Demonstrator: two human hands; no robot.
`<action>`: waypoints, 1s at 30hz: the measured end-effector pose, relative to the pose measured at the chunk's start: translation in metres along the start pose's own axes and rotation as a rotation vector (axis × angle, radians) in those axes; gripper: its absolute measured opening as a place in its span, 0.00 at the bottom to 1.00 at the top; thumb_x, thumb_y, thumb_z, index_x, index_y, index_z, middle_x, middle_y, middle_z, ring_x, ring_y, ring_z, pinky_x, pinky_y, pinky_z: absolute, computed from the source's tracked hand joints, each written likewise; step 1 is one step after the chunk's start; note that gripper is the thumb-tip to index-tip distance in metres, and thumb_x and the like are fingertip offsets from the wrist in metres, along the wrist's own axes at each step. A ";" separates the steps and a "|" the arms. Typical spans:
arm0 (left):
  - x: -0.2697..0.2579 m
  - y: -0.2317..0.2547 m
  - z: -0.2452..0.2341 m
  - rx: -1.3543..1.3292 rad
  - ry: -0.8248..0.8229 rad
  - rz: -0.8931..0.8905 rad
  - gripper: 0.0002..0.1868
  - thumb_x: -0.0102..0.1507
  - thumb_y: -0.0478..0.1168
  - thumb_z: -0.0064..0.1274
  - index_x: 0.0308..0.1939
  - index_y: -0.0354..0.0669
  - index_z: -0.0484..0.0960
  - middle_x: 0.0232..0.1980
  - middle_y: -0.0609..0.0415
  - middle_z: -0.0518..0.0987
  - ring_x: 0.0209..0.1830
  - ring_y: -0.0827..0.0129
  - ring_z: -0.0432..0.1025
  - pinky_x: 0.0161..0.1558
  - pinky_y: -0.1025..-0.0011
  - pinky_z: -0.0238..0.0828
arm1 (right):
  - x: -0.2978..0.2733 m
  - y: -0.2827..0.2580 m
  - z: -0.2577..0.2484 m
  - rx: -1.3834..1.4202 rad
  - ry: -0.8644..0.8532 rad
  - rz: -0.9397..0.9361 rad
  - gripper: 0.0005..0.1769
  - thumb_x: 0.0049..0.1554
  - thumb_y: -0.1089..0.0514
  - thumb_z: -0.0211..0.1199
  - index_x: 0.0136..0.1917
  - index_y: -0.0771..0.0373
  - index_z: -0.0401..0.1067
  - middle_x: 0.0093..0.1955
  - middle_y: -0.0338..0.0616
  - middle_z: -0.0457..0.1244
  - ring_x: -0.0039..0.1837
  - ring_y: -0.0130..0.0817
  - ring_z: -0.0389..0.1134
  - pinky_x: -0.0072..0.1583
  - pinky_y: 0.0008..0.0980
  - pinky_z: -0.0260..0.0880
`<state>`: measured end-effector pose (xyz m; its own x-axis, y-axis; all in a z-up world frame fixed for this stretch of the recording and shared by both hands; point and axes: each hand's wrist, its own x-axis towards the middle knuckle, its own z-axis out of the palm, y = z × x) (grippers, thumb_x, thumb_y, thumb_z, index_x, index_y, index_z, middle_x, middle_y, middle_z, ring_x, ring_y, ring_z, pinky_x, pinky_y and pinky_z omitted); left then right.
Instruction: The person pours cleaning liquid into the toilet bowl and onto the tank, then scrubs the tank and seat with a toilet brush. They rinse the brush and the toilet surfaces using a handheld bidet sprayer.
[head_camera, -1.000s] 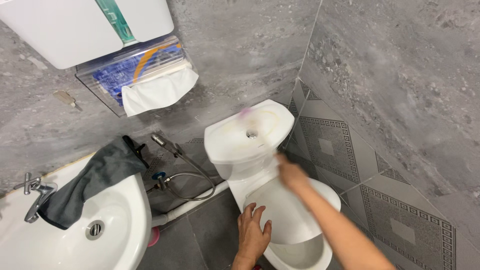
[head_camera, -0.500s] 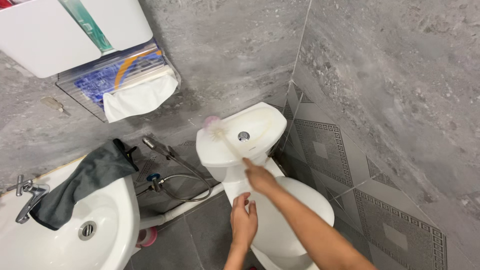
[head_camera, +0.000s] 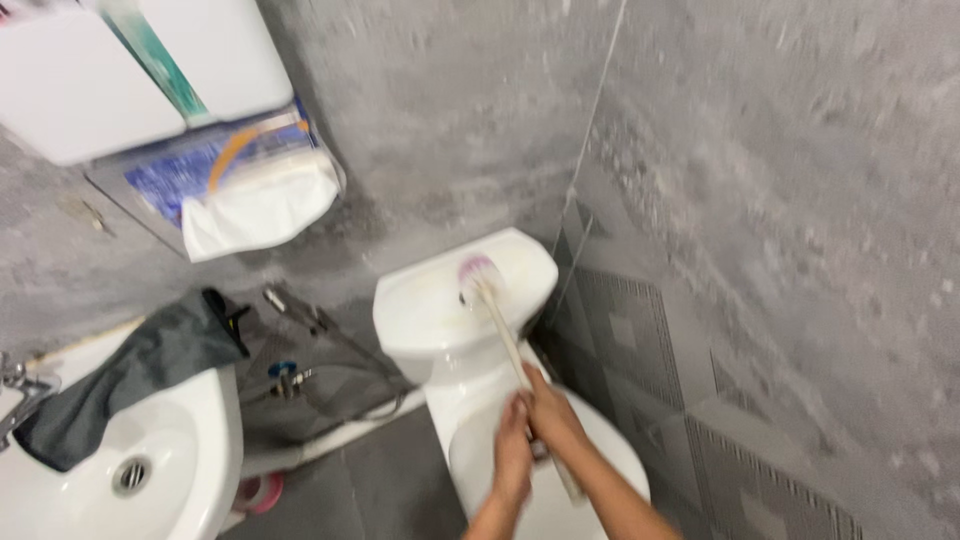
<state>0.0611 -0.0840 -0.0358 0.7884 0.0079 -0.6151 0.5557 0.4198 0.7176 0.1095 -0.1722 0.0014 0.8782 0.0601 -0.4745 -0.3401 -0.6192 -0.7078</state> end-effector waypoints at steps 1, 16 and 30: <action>-0.006 -0.004 0.009 -0.007 0.012 -0.068 0.34 0.69 0.60 0.35 0.77 0.56 0.60 0.70 0.58 0.71 0.55 0.63 0.74 0.47 0.61 0.78 | -0.006 0.000 -0.007 -0.007 -0.030 0.087 0.31 0.66 0.51 0.48 0.80 0.37 0.52 0.54 0.56 0.70 0.49 0.49 0.73 0.51 0.46 0.72; -0.012 -0.026 0.041 -0.032 0.078 -0.091 0.35 0.69 0.33 0.36 0.80 0.52 0.49 0.53 0.45 0.78 0.29 0.65 0.72 0.25 0.68 0.68 | 0.007 0.031 -0.003 0.073 -0.069 0.153 0.35 0.64 0.55 0.51 0.82 0.46 0.50 0.57 0.61 0.71 0.54 0.47 0.74 0.58 0.40 0.73; -0.003 0.011 0.012 0.384 -0.020 -0.024 0.33 0.73 0.45 0.30 0.82 0.65 0.43 0.44 0.46 0.76 0.32 0.70 0.66 0.33 0.65 0.59 | 0.027 0.008 0.029 0.115 -0.064 0.143 0.38 0.66 0.54 0.44 0.85 0.37 0.36 0.68 0.61 0.62 0.68 0.51 0.65 0.69 0.40 0.63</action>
<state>0.0680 -0.0906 -0.0225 0.7771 -0.0176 -0.6292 0.6292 0.0494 0.7757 0.1212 -0.1530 -0.0321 0.7961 0.0295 -0.6044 -0.4994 -0.5320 -0.6838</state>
